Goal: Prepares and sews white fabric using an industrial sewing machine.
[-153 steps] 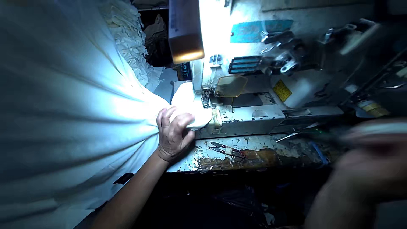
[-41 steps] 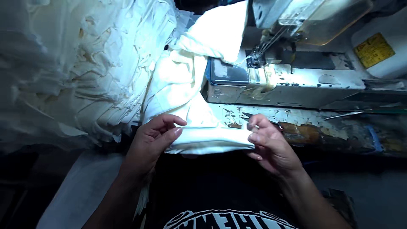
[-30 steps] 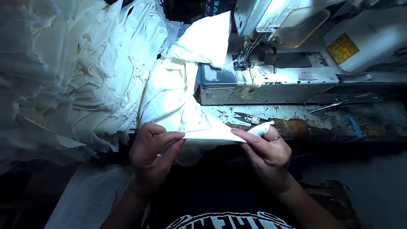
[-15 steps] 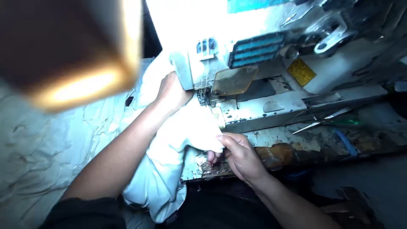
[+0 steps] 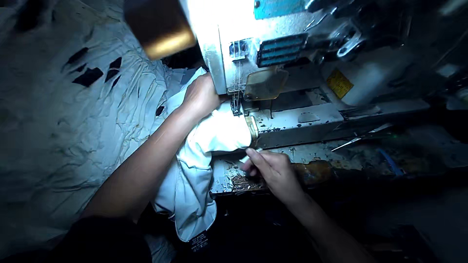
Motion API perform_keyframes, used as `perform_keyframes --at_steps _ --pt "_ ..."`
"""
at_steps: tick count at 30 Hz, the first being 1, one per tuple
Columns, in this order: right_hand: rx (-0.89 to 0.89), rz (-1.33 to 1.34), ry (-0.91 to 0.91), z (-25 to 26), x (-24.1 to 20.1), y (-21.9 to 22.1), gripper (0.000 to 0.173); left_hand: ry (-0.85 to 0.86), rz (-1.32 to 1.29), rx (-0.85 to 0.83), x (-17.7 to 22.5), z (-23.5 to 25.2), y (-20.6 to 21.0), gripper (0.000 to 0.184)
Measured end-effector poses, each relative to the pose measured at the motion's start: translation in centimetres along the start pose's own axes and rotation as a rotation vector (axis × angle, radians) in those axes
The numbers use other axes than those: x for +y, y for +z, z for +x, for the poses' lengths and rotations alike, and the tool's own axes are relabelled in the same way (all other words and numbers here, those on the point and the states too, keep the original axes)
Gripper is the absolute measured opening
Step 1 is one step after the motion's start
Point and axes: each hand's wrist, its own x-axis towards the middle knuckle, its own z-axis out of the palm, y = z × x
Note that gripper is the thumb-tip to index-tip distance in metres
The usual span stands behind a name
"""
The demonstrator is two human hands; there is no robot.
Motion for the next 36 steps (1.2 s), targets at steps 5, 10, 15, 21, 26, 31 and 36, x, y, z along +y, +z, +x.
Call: perform_keyframes --at_steps 5,10,15,21,26,31,36 --pt "0.243 -0.430 -0.337 0.6 -0.7 -1.6 0.027 0.393 -0.110 0.166 0.4 -8.0 -1.4 0.024" --pt "0.281 -0.253 -0.365 2.3 -1.1 -0.2 0.013 0.486 0.028 0.260 0.2 -7.7 1.7 0.017" --pt "0.081 -0.156 -0.284 -0.5 -2.0 0.9 0.022 0.518 -0.296 0.616 0.2 -7.6 1.7 0.010" --pt "-0.662 -0.213 -0.161 4.7 -5.8 10.3 0.034 0.543 -0.346 0.901 2.9 -8.5 -1.2 0.008" --pt "0.041 -0.078 -0.388 3.6 -2.0 4.0 0.017 0.489 -0.271 0.958 1.7 -10.6 -0.6 0.011" --pt "0.054 -0.069 -0.304 6.0 -2.2 -1.7 0.021 0.631 -0.199 0.901 3.0 -11.1 0.4 0.017" --pt "-0.102 -0.004 -0.421 2.6 -2.7 -1.3 0.013 0.738 -0.153 0.790 3.2 -12.5 1.5 0.019"
